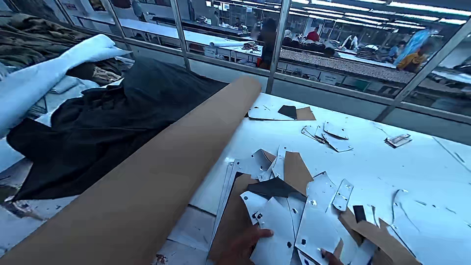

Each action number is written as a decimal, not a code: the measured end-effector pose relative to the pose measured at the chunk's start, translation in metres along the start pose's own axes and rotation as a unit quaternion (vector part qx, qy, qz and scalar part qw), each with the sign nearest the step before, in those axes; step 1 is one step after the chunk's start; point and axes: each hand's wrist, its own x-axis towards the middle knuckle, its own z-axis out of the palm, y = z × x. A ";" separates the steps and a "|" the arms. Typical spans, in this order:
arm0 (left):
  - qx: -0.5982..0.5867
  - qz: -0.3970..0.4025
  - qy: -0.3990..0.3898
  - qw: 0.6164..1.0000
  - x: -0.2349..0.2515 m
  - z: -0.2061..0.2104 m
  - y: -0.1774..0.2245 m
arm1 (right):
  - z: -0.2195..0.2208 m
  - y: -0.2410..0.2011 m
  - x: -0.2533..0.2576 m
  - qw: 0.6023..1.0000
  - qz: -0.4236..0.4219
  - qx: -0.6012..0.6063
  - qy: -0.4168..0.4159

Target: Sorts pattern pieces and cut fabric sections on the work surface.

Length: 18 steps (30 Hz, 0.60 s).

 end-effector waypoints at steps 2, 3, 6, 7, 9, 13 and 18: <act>-0.021 -0.017 -0.014 1.000 0.008 0.002 -0.013 | -0.004 0.013 0.008 0.998 0.039 0.045 -0.033; -0.015 -0.019 -0.015 1.000 0.009 0.003 -0.018 | -0.007 0.023 0.015 0.997 0.051 0.038 -0.035; 0.031 -0.021 -0.016 0.999 0.011 0.002 -0.024 | -0.007 0.041 0.030 0.998 0.060 -0.010 0.004; 0.039 -0.016 -0.016 0.999 0.013 0.000 -0.024 | -0.004 0.039 0.029 0.998 0.056 -0.020 0.017; 0.033 0.004 -0.023 0.999 0.018 -0.009 -0.027 | 0.002 0.033 0.023 0.998 0.044 -0.026 0.036; -0.121 0.047 -0.021 0.991 0.024 -0.029 -0.024 | -0.002 0.018 0.015 0.999 0.025 -0.027 0.027; -0.265 0.097 0.084 0.956 0.054 -0.059 -0.006 | -0.020 0.010 0.008 0.998 0.045 -0.037 0.000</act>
